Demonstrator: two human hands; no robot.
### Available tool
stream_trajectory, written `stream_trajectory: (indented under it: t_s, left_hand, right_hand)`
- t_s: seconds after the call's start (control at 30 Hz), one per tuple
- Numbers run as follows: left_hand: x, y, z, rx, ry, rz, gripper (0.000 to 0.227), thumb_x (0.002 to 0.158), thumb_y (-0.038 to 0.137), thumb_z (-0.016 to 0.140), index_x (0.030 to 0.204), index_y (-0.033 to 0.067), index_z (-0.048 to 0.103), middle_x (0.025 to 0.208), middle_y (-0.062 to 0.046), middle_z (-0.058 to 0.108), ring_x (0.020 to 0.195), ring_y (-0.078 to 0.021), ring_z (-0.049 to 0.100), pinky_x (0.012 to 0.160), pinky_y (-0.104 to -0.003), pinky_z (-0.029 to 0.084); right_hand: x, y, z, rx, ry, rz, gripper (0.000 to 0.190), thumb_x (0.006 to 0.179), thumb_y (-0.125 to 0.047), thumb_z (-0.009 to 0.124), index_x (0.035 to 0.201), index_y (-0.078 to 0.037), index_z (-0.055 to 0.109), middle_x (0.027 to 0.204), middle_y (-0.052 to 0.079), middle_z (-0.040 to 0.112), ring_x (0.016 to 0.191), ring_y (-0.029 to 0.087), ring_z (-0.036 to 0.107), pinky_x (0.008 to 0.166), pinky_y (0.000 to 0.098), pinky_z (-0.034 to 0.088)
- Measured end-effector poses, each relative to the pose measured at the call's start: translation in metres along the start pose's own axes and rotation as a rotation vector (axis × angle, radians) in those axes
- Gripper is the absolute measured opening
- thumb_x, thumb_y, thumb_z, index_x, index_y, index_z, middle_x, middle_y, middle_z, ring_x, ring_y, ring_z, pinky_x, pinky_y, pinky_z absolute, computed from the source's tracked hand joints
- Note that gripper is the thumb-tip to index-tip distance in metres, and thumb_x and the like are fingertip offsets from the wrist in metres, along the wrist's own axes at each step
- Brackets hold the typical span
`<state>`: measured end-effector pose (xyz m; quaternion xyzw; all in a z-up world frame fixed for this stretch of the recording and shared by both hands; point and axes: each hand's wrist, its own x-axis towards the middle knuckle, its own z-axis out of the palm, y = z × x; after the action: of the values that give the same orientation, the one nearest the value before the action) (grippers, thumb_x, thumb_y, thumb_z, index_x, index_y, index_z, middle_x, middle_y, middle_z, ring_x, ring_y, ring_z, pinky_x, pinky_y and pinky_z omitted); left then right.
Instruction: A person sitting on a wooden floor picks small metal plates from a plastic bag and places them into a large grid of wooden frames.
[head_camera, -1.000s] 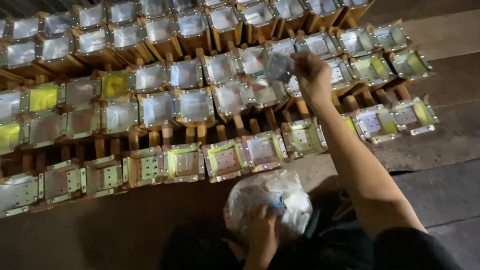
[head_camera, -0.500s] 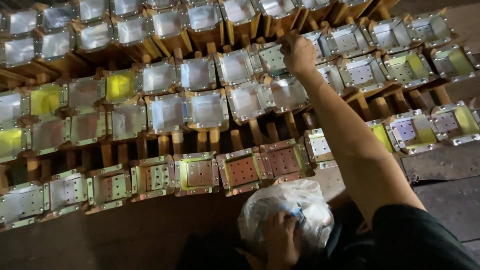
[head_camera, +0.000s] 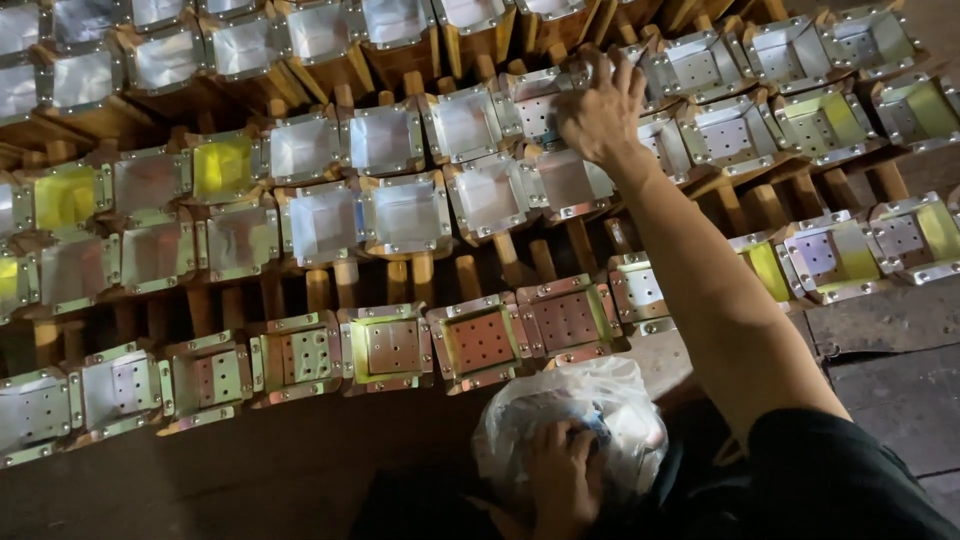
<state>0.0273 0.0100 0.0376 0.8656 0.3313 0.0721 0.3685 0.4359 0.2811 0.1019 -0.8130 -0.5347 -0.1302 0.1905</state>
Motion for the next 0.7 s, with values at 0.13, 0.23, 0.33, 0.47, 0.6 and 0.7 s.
stream_trajectory:
  t_s: [0.13, 0.23, 0.33, 0.47, 0.6, 0.7]
  left_hand:
    - [0.001, 0.004, -0.009, -0.042, 0.017, 0.023, 0.027, 0.09, 0.033, 0.064, 0.109, 0.0163, 0.073, 0.119, -0.008, 0.059, 0.111, -0.0356, 0.052, 0.093, -0.054, 0.037]
    - [0.001, 0.005, -0.007, -0.048, 0.045, 0.035, 0.026, 0.093, 0.033, 0.062, 0.108, 0.0161, 0.074, 0.116, -0.008, 0.061, 0.107, -0.0356, 0.054, 0.097, -0.055, 0.036]
    - [0.005, 0.005, -0.007, -0.048, -0.061, -0.079, 0.029, 0.097, 0.04, 0.06, 0.11, 0.0186, 0.076, 0.119, -0.005, 0.06, 0.112, -0.0326, 0.052, 0.096, -0.055, 0.035]
    - [0.001, 0.001, -0.003, 0.026, 0.005, 0.01, 0.031, 0.09, 0.037, 0.061, 0.113, 0.0205, 0.073, 0.119, -0.008, 0.061, 0.105, -0.0369, 0.054, 0.093, -0.056, 0.036]
    - [-0.005, 0.0, -0.004, -0.016, 0.013, 0.027, 0.035, 0.082, 0.019, 0.066, 0.117, 0.0157, 0.069, 0.123, -0.008, 0.058, 0.11, -0.0368, 0.051, 0.096, -0.054, 0.038]
    - [-0.003, -0.005, 0.001, 0.116, 0.084, 0.08, 0.034, 0.081, 0.027, 0.071, 0.113, 0.0154, 0.069, 0.109, -0.011, 0.062, 0.098, -0.0372, 0.055, 0.079, -0.052, 0.042]
  right_hand:
    - [0.005, 0.013, -0.016, -0.332, 0.703, -0.033, 0.026, 0.102, -0.041, 0.043, 0.1, -0.029, 0.066, 0.135, 0.004, 0.052, 0.123, 0.026, 0.045, 0.088, 0.0398, 0.04]
    - [-0.009, 0.026, -0.028, 0.011, -0.09, 0.277, 0.103, 0.103, -0.076, -0.009, 0.094, -0.014, 0.074, 0.171, 0.02, 0.005, 0.15, 0.041, -0.016, 0.112, 0.0678, -0.019]
    - [-0.005, 0.039, -0.032, -0.024, -0.216, 0.271, 0.096, 0.1, -0.078, -0.008, 0.141, -0.029, 0.063, 0.17, 0.01, -0.006, 0.15, 0.04, -0.018, 0.11, 0.071, -0.021]
    - [-0.011, 0.015, -0.087, 0.189, -0.141, 0.376, 0.097, 0.09, -0.076, -0.003, 0.126, -0.023, 0.07, 0.158, 0.014, 0.023, 0.143, 0.037, 0.008, 0.11, 0.067, 0.0]
    - [-0.062, -0.002, -0.152, 0.428, 0.207, 0.426, 0.081, 0.104, -0.059, 0.014, 0.115, -0.009, 0.076, 0.128, 0.011, 0.066, 0.121, 0.028, 0.049, 0.106, 0.0443, 0.025]
    - [-0.162, 0.027, -0.148, 0.105, 0.427, -0.314, 0.038, 0.114, 0.017, 0.037, 0.152, 0.011, 0.038, 0.12, 0.032, 0.063, 0.083, 0.035, 0.062, 0.065, 0.0364, 0.052]
